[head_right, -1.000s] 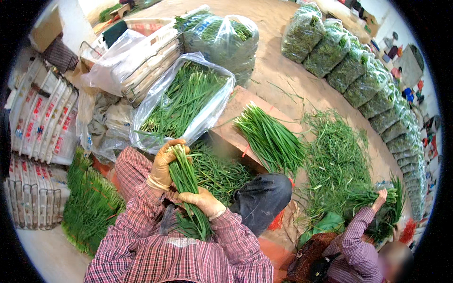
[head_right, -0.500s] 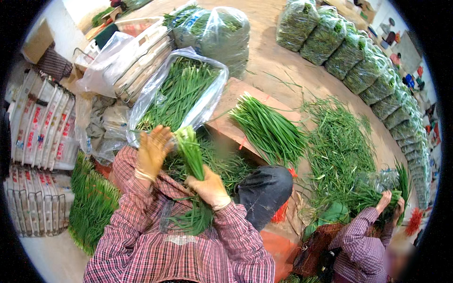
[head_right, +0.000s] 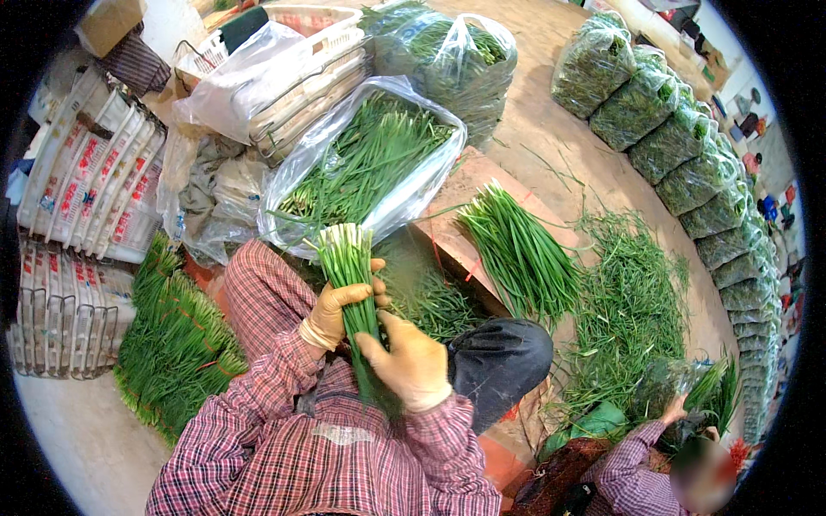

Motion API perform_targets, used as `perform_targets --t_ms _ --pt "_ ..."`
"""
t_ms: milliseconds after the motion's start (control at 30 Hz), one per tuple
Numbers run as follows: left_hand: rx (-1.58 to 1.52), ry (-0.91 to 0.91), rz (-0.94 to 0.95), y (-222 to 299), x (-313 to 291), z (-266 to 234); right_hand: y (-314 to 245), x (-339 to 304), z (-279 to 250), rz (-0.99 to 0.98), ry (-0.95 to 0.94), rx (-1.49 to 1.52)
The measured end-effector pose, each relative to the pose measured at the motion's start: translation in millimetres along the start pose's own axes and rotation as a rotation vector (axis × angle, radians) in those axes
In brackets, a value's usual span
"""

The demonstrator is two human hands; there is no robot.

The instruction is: The person sorts green chives by hand, aligns the stalks into a bundle, removes loose debris, and ties the bundle with a red string.

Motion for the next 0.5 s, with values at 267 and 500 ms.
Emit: perform_targets --t_ms 267,500 --pt "0.053 -0.141 -0.057 -17 -6 24 7 19 -61 -0.079 0.351 0.428" --pt "0.017 -0.197 -0.194 -34 -9 15 15 38 -51 0.009 0.263 0.2"
Point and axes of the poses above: each hand's wrist, its own x-axis towards the middle knuckle, its own z-axis out of the palm, y = z × x, the point moved 10 cm from there along x, towards the middle knuckle, and after that the axes turned 13 degrees about -x, right-handed, at the moved point
